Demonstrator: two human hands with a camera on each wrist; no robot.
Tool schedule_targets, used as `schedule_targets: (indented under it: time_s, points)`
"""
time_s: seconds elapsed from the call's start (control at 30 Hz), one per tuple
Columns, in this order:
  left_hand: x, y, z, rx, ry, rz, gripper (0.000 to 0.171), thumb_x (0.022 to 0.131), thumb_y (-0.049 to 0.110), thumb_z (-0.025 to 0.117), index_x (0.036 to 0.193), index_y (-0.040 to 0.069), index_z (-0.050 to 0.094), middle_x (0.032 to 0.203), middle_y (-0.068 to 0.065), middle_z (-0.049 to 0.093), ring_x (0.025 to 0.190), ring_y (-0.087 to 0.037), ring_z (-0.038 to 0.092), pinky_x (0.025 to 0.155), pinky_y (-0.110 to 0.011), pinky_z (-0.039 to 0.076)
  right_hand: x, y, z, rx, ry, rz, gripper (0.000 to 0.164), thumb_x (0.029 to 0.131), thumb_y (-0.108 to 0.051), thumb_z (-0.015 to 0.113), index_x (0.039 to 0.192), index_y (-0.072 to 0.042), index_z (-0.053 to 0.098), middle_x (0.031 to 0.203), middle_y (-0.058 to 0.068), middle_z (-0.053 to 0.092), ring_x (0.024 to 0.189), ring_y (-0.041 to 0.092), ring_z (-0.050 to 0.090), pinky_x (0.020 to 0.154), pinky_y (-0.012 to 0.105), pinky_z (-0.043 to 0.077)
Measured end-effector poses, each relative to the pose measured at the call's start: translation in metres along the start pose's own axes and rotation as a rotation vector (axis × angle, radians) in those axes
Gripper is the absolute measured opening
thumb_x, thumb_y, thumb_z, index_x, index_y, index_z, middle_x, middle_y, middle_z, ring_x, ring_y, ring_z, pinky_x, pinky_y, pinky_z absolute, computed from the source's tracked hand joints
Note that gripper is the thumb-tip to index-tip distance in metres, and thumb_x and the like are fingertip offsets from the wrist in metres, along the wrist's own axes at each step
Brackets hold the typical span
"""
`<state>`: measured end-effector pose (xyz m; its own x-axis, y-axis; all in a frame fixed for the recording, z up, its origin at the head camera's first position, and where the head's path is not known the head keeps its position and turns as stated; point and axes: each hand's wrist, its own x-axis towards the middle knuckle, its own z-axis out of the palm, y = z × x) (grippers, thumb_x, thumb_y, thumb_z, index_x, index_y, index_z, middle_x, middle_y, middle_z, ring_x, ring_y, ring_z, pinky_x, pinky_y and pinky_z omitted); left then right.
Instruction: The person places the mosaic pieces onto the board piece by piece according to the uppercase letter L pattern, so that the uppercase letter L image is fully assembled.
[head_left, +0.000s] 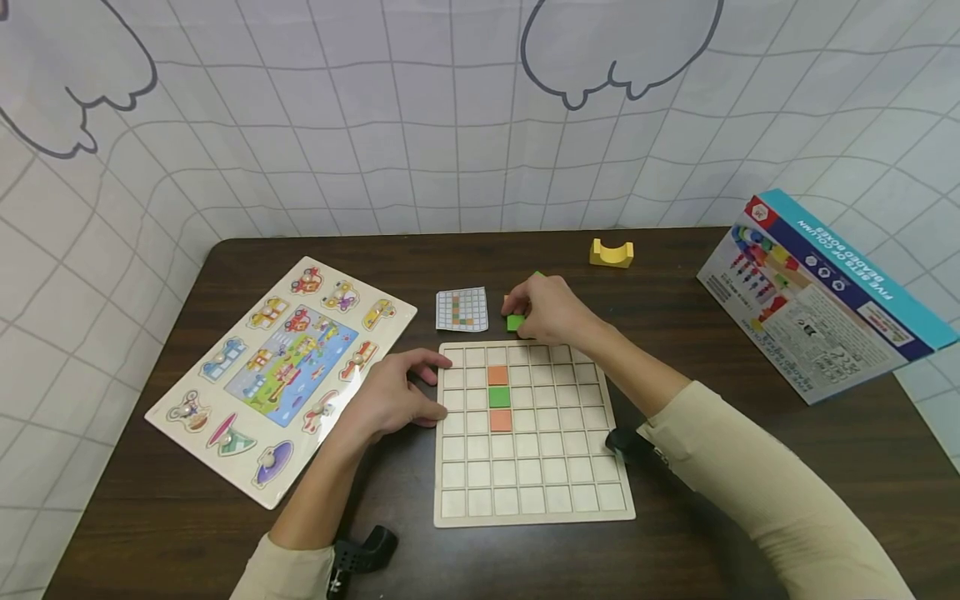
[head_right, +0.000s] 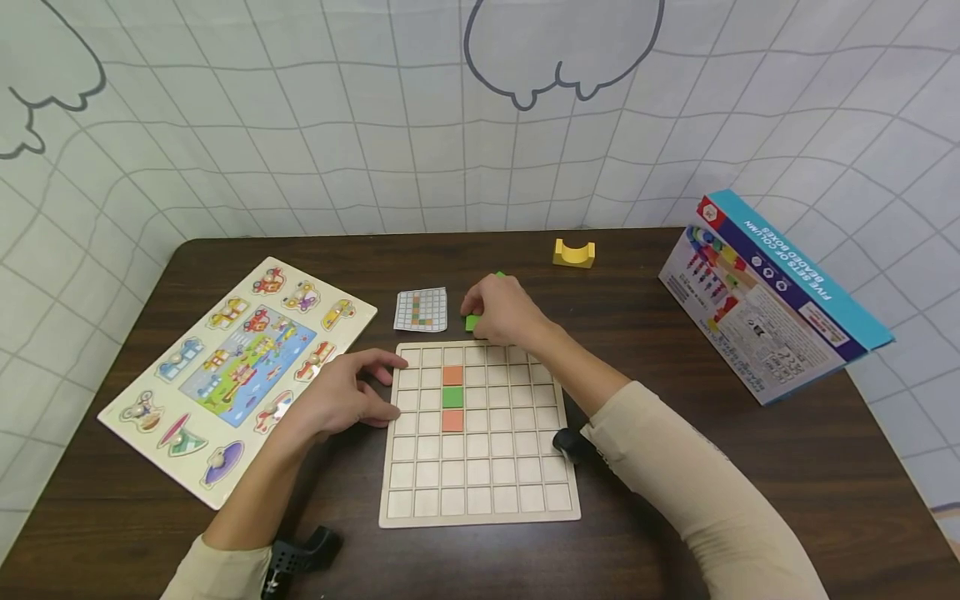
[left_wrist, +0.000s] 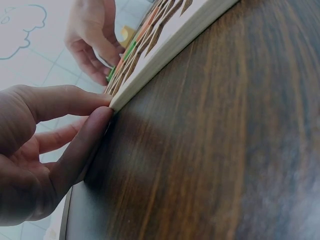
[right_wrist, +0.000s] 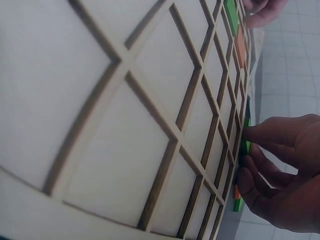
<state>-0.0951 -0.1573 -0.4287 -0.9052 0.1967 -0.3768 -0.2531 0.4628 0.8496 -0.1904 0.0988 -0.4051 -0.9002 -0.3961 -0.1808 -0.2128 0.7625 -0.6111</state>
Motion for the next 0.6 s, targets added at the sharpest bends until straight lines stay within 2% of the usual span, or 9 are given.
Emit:
schedule_targets:
  time_s: [0.4, 0.6]
  points:
    - [0.000, -0.001, 0.000, -0.001, -0.001, 0.000, 0.061, 0.072, -0.011, 0.084, 0.127, 0.012, 0.070, 0.110, -0.016, 0.058, 0.062, -0.020, 0.072, 0.061, -0.037, 0.064, -0.006, 0.000, -0.002, 0.007, 0.009, -0.020, 0.029, 0.080, 0.003, 0.074, 0.107, -0.006, 0.079, 0.102, 0.008, 0.076, 0.095, 0.024, 0.067, 0.081, 0.035, 0.058]
    - [0.001, -0.001, 0.000, -0.008, -0.007, 0.003, 0.062, 0.072, -0.011, 0.084, 0.128, 0.011, 0.069, 0.111, -0.016, 0.058, 0.063, -0.019, 0.073, 0.062, -0.037, 0.064, -0.011, -0.003, -0.002, 0.008, 0.006, -0.002, 0.028, 0.081, 0.001, 0.076, 0.108, -0.007, 0.079, 0.100, 0.006, 0.075, 0.095, 0.022, 0.067, 0.082, 0.035, 0.058]
